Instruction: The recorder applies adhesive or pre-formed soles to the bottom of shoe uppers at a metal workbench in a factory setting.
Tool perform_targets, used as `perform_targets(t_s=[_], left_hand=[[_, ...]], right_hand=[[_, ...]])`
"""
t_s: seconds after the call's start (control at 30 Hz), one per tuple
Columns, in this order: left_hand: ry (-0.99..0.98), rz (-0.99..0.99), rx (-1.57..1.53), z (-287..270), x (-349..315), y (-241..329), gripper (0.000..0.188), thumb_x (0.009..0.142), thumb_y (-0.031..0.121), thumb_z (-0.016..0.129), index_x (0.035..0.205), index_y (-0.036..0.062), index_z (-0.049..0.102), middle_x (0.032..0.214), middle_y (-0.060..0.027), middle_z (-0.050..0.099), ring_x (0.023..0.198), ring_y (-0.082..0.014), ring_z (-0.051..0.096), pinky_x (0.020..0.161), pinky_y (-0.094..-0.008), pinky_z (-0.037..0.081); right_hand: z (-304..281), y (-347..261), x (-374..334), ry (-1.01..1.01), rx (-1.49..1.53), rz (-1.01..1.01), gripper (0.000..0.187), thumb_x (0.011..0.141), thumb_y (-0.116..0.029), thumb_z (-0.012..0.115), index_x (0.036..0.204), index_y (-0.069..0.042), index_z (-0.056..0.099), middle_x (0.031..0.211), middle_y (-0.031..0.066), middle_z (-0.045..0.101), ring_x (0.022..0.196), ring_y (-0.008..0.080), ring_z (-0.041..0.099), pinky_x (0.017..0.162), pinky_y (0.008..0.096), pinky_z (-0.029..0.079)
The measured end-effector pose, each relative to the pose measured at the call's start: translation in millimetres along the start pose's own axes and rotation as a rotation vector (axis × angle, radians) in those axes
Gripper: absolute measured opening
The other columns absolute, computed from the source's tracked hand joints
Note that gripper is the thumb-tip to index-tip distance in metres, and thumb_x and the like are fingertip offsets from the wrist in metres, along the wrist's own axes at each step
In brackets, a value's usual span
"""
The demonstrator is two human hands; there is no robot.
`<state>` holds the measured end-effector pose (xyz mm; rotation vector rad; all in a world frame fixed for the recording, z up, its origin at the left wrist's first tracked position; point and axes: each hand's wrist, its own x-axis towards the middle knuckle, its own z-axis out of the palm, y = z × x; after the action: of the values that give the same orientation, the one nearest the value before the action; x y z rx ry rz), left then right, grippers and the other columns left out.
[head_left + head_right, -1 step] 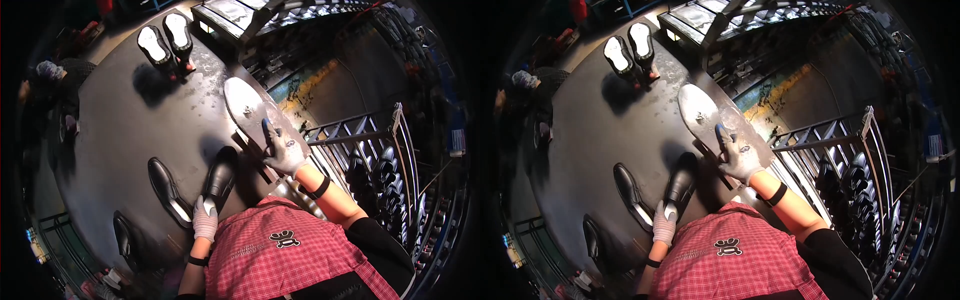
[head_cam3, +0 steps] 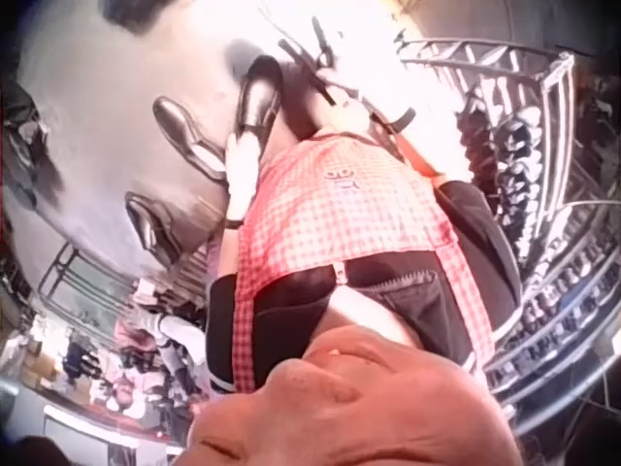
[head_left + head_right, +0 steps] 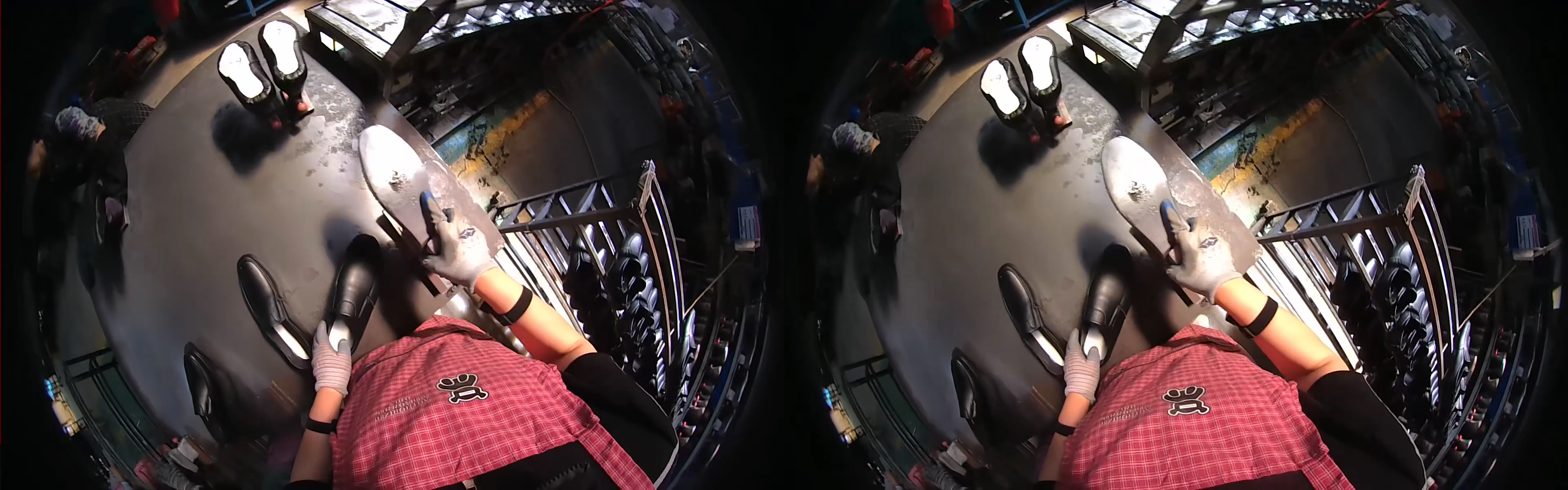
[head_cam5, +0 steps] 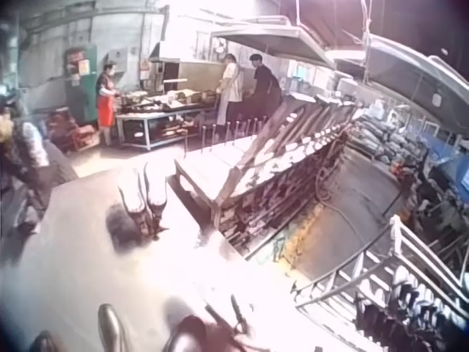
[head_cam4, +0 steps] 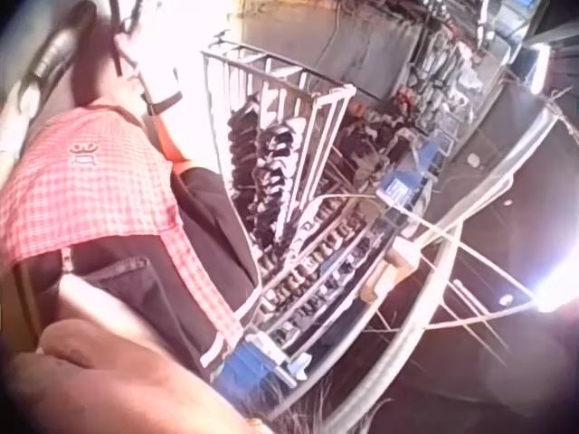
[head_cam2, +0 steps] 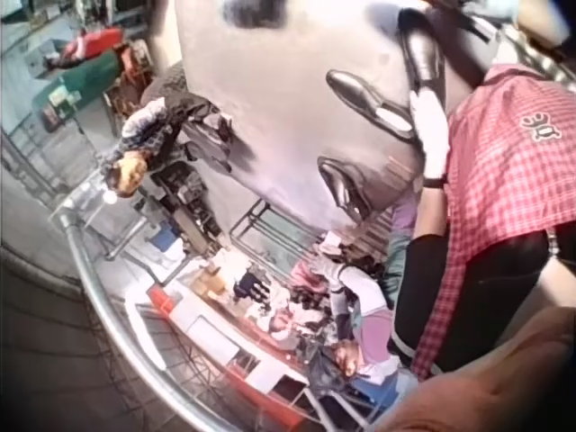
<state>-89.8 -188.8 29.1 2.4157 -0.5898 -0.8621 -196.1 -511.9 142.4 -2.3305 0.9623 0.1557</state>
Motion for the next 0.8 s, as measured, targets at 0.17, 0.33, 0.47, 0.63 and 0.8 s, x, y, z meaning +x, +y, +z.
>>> perform_targets(t_s=[0.17, 0.33, 0.47, 0.63, 0.8], left_hand=[[-0.101, -0.463, -0.156, 26, -10, -20, 0.056, 0.087, 0.017, 0.060, 0.136, -0.0017, 0.040, 0.129, -0.0288, 0.052, 0.119, -0.0401, 0.055, 0.097, -0.0440, 0.047], [-0.166, -0.909, -1.264, 34, -17, -45, 0.049, 0.084, 0.005, 0.056, 0.131, 0.0030, 0.040, 0.118, -0.0241, 0.054, 0.102, -0.0414, 0.061, 0.081, -0.0582, 0.056], [-0.135, -0.460, -1.237, 12, -10, 29, 0.049, 0.084, 0.006, 0.058, 0.131, 0.0068, 0.048, 0.119, -0.0138, 0.055, 0.109, -0.0305, 0.056, 0.085, -0.0495, 0.057], [0.016, -0.346, -1.357, -19, 13, 99, 0.032, 0.081, 0.019, 0.072, 0.110, 0.0117, 0.060, 0.108, -0.0053, 0.063, 0.102, -0.0233, 0.061, 0.086, -0.0488, 0.054], [0.016, -0.185, -1.310, -34, 32, 140, 0.044, 0.081, 0.029, 0.074, 0.118, 0.0117, 0.059, 0.111, -0.0049, 0.062, 0.102, -0.0212, 0.060, 0.081, -0.0453, 0.055]], right_hand=[[21, 28, -43, 0.080, -0.142, -0.018, 0.097, 0.068, -0.024, 0.074, 0.153, -0.018, 0.027, 0.106, 0.0251, 0.057, 0.092, 0.0420, 0.061, 0.081, 0.0474, 0.052], [80, 99, -127, 0.382, 0.382, -0.085, 0.114, 0.070, -0.028, 0.083, 0.155, -0.007, 0.010, 0.137, 0.0262, 0.045, 0.120, 0.0399, 0.054, 0.098, 0.0438, 0.048], [135, 152, -86, -0.164, 0.531, 0.438, 0.080, 0.084, -0.026, 0.068, 0.151, -0.011, 0.026, 0.132, 0.0241, 0.055, 0.114, 0.0344, 0.060, 0.097, 0.0395, 0.049], [166, 160, -121, 0.042, 0.557, 0.213, 0.050, 0.091, -0.026, 0.058, 0.137, -0.007, 0.050, 0.130, 0.0241, 0.057, 0.122, 0.0365, 0.056, 0.101, 0.0398, 0.046], [147, 159, -91, 0.045, 0.231, -0.022, 0.043, 0.087, -0.029, 0.062, 0.122, -0.006, 0.060, 0.119, 0.0234, 0.064, 0.105, 0.0384, 0.063, 0.088, 0.0436, 0.052]])
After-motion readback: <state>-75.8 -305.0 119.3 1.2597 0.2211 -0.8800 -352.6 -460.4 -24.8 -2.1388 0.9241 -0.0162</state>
